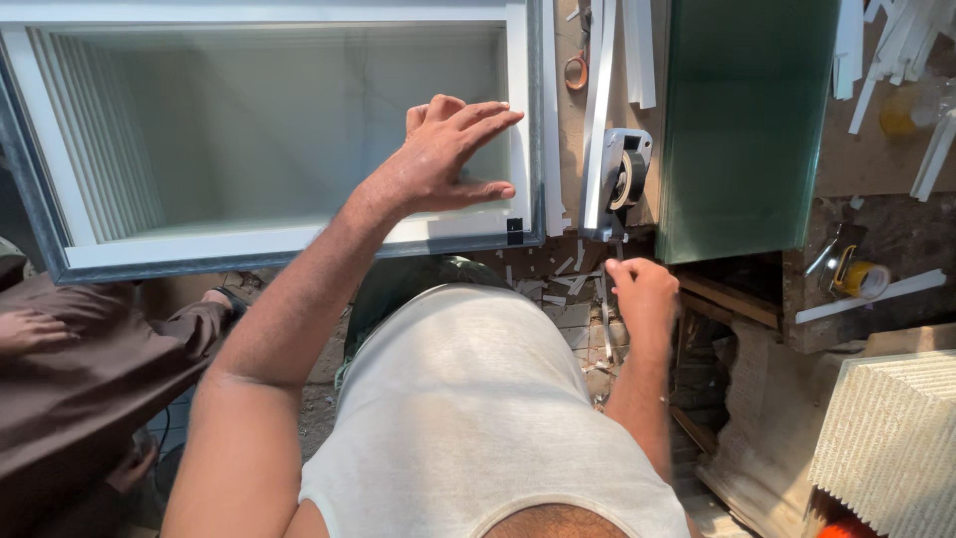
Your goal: The person assembles a window frame by inserting a glass pane into a metal frame and securing it with white plastic corner clips. They repeatedly adjust the frame and clips to ensure a snug fit.
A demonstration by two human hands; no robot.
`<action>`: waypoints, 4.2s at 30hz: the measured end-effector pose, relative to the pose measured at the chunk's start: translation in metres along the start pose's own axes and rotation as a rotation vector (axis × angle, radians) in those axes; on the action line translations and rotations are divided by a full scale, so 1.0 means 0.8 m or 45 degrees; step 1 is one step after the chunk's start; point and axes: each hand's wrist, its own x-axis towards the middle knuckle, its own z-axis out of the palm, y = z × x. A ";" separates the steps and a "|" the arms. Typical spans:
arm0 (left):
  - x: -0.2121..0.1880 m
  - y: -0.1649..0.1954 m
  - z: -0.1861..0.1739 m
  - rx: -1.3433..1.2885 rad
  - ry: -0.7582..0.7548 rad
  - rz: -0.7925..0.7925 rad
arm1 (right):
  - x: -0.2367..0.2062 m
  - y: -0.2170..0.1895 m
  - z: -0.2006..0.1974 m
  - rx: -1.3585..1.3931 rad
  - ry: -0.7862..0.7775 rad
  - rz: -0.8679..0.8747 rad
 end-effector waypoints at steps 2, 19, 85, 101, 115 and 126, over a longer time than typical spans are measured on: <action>0.008 0.009 -0.007 -0.033 0.041 -0.050 | -0.017 -0.036 -0.032 0.168 0.108 -0.163; 0.049 0.013 -0.016 -0.776 0.661 -0.010 | 0.046 -0.259 -0.025 0.496 -0.045 -1.203; 0.135 -0.084 -0.033 0.494 0.640 -0.207 | 0.265 -0.292 -0.039 -0.382 0.324 -0.512; 0.152 -0.093 -0.020 0.619 0.418 -0.234 | 0.250 -0.237 -0.052 -0.237 0.450 -0.440; 0.074 0.075 0.022 -1.399 0.275 -0.079 | 0.020 -0.114 -0.004 1.149 -0.243 -0.575; -0.016 0.043 -0.004 -1.572 0.482 -0.378 | 0.079 0.019 0.040 0.941 0.079 -0.040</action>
